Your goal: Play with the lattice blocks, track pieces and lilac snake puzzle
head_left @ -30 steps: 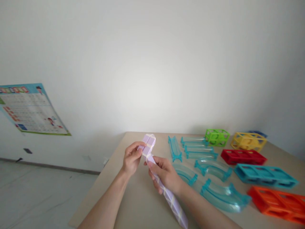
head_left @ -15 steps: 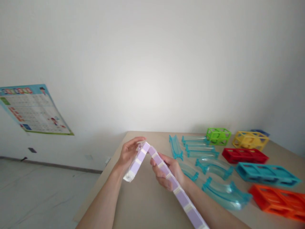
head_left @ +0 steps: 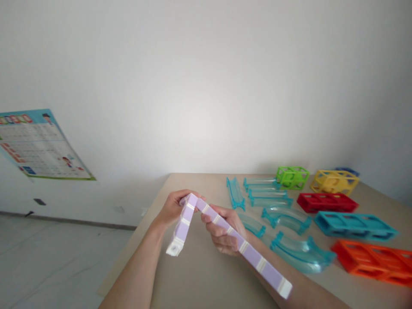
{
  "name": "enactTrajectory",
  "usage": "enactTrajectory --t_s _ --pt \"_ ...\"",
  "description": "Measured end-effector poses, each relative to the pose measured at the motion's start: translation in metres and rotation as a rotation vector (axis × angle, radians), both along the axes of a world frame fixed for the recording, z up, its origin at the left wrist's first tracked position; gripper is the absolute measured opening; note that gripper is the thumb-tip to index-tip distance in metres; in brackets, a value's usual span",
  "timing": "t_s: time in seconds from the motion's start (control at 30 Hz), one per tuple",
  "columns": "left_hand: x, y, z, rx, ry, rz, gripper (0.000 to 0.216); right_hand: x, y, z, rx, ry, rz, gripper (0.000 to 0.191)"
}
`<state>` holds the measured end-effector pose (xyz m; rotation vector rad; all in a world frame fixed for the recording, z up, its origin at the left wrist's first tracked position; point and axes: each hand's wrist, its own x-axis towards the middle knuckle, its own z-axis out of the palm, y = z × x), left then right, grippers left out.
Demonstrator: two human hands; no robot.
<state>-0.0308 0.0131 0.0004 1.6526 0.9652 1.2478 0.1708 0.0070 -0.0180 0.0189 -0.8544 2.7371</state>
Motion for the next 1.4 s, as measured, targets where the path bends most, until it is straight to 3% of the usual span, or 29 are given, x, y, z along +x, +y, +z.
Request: enactTrajectory --t_s 0.4,0.5,0.67,0.77,0.87,1.03,1.17,1.4 --pt "-0.001 -0.004 0.0 -0.001 -0.142 0.022 0.026 -0.001 -0.01 0.009 0.17 -0.171 -0.128 0.035" --pt "0.005 -0.006 0.002 0.006 -0.195 0.046 0.025 -0.006 -0.017 0.011 0.26 -0.194 -0.299 0.035" --pt "0.017 -0.005 0.003 -0.01 -0.292 0.057 0.029 -0.018 -0.026 0.013 0.57 -0.277 -0.7 0.042" --pt "0.02 -0.005 0.004 -0.045 -0.331 0.013 0.046 -0.02 -0.027 0.012 0.638 -0.391 -0.817 0.044" --pt "0.018 -0.009 0.007 -0.071 -0.27 -0.034 0.062 -0.019 -0.024 0.01 0.551 -0.403 -0.744 0.045" --pt "0.016 -0.012 0.011 0.044 -0.092 0.011 0.023 -0.012 -0.018 0.01 0.306 -0.365 -0.539 0.039" --pt "0.018 -0.012 0.014 0.048 -0.073 0.102 0.018 -0.01 -0.015 0.01 0.372 -0.339 -0.575 0.034" --pt "0.017 -0.007 0.004 -0.072 -0.144 0.085 0.024 -0.015 -0.018 0.007 0.502 -0.416 -0.701 0.033"
